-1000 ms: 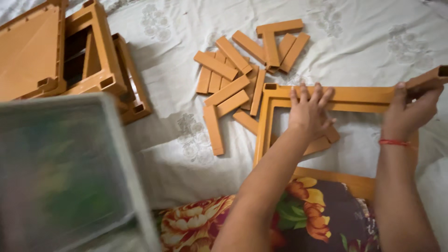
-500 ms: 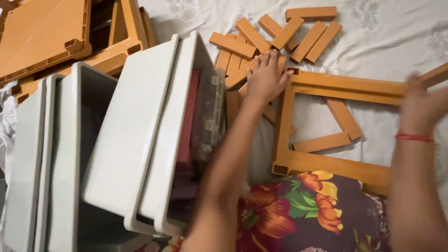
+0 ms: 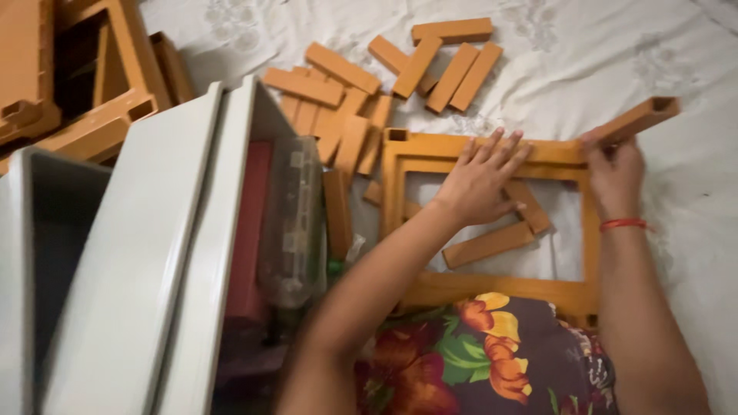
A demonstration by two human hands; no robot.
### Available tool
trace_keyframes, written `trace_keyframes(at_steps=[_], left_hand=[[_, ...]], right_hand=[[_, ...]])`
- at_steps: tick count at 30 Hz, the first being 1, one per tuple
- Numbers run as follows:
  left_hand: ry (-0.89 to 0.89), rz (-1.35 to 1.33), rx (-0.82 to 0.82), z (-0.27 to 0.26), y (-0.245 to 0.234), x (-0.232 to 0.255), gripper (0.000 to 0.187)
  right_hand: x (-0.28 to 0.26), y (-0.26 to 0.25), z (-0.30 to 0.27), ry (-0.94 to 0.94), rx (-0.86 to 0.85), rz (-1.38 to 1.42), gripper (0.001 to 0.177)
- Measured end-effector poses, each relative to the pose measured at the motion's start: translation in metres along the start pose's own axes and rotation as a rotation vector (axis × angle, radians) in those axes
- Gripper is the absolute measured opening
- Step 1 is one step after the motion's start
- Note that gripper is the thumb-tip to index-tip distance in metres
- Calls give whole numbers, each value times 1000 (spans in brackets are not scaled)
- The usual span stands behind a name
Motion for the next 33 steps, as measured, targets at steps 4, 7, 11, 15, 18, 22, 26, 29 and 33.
trace_keyframes(at_steps=[4, 7, 11, 15, 18, 22, 26, 29, 33], left_hand=[[-9, 142, -85, 8, 10, -2, 103], [-3, 187, -72, 3, 11, -3, 104], [-23, 188, -95, 2, 11, -2, 103], [-48, 182, -107, 5, 18, 0, 106], [-49, 194, -109, 9, 18, 0, 107], [-86, 212, -148, 11, 22, 1, 101], [-133, 173, -138, 11, 18, 6, 104], [-286, 228, -131, -4, -6, 20, 94], [-490, 81, -315, -54, -58, 48, 90]], right_hand=[[-35, 4, -13, -51, 22, -253, 26], [-50, 13, -26, -143, 83, -175, 27], [-77, 3, -16, -323, 207, -184, 24], [-109, -39, 28, -203, 276, 274, 18], [-133, 0, 50, -18, 11, 349, 14], [-128, 95, 36, 436, -304, 471, 43], [-123, 107, 27, 177, -451, 501, 75], [-109, 82, 12, -77, -416, 39, 78], [-74, 28, -19, -38, -302, -444, 82]])
Point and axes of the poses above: each hand's wrist, its own z-axis towards the middle knuckle, its own y-axis out of the palm, x = y × z, the point moved 5 cm from there along z, towards the middle knuckle, and after that the axes turned 3 degrees about -y, right-handed, at the moved point
